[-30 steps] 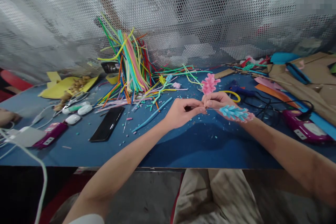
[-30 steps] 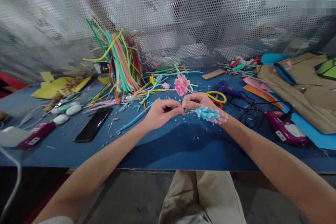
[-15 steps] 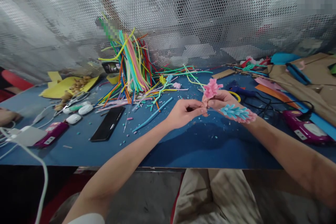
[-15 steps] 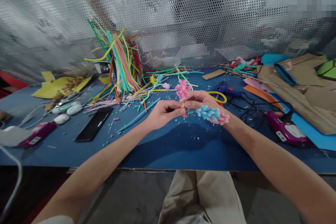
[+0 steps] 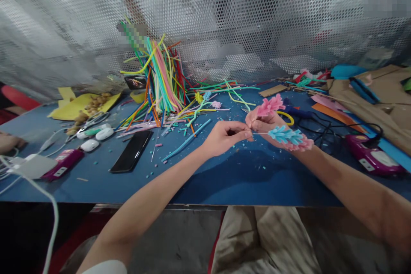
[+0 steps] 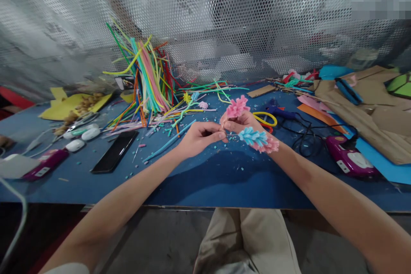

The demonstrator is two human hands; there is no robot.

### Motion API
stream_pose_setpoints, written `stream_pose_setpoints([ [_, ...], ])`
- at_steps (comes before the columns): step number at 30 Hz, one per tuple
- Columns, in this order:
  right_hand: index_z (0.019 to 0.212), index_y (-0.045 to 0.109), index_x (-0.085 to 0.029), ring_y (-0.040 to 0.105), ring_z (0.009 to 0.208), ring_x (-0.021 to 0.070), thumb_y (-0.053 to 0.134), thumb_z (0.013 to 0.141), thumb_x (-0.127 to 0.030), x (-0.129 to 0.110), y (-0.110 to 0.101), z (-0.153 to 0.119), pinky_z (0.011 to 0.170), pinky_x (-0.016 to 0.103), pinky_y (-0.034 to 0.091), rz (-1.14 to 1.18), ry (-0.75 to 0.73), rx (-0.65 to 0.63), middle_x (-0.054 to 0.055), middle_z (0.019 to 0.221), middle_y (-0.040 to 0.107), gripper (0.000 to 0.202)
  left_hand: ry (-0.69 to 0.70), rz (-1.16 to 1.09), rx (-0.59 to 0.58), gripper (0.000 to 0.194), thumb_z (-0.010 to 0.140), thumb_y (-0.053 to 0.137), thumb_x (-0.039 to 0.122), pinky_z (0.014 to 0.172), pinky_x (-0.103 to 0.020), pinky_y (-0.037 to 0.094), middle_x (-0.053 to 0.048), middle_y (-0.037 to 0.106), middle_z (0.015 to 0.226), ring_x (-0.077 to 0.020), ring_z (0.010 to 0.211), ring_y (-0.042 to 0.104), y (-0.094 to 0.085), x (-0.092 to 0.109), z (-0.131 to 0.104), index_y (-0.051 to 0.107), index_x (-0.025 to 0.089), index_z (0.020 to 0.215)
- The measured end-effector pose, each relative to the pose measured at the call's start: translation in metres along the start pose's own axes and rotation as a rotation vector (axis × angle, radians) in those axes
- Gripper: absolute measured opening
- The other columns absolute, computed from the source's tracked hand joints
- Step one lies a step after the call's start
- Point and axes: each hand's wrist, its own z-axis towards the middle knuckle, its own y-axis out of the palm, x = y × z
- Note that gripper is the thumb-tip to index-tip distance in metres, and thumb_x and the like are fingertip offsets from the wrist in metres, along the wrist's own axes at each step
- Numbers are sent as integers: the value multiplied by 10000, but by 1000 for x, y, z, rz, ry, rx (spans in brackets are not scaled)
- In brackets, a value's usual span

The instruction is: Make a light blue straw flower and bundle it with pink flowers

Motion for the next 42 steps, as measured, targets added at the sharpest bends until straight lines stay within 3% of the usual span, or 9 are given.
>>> stream_pose_setpoints([
  [4,875,643,-255,606,625,152,729,863,-476,-1,6,1,640,341,548,36,-2,39,-12,752,619,237,-3,7,5,425,908,661,532,558,-236,335,-51,694,762,-100,605,491,-1,1,0,775,124,880],
  [14,907,622,-260,552,563,99,759,854,-319,10,12,4,488,249,474,212,-3,89,-36,789,575,159,-1,-31,19,388,917,669,494,595,-238,378,-65,724,794,-109,636,537,3,-5,-1,781,122,915],
  [24,894,664,-231,560,576,103,727,884,-379,0,14,3,496,260,459,176,1,134,-24,779,596,161,3,-102,22,368,909,684,482,650,-236,436,-74,742,838,-115,687,583,6,-4,1,750,120,900],
  [28,965,705,-246,560,633,104,740,874,-389,2,10,5,551,254,462,120,39,186,-23,766,599,172,-2,-110,109,353,898,700,478,635,-228,433,-78,759,851,-111,670,594,7,-2,2,731,127,926],
  [32,933,740,-256,559,728,112,787,825,-349,9,0,8,662,280,487,66,-3,346,-4,866,658,149,27,-140,291,324,905,699,458,513,-215,306,-62,759,835,-56,528,422,1,-2,5,720,137,939],
  [35,958,776,-272,552,701,110,802,802,-338,10,-2,8,674,300,495,50,-51,367,4,912,706,171,49,-187,400,320,898,704,475,496,-227,267,-49,752,831,-55,514,367,-2,-7,8,720,158,943],
  [38,996,785,-292,574,700,114,816,785,-356,10,5,9,672,300,513,-5,-99,393,0,918,726,222,41,-237,435,329,878,724,490,510,-232,295,-46,744,807,-68,531,392,-1,-12,10,714,166,938],
  [42,884,784,-258,583,628,114,811,789,-401,11,14,9,649,303,537,-113,-146,518,-6,797,718,174,28,-260,416,337,875,730,483,547,-229,349,-58,754,830,-79,567,445,6,-11,10,713,158,962],
])
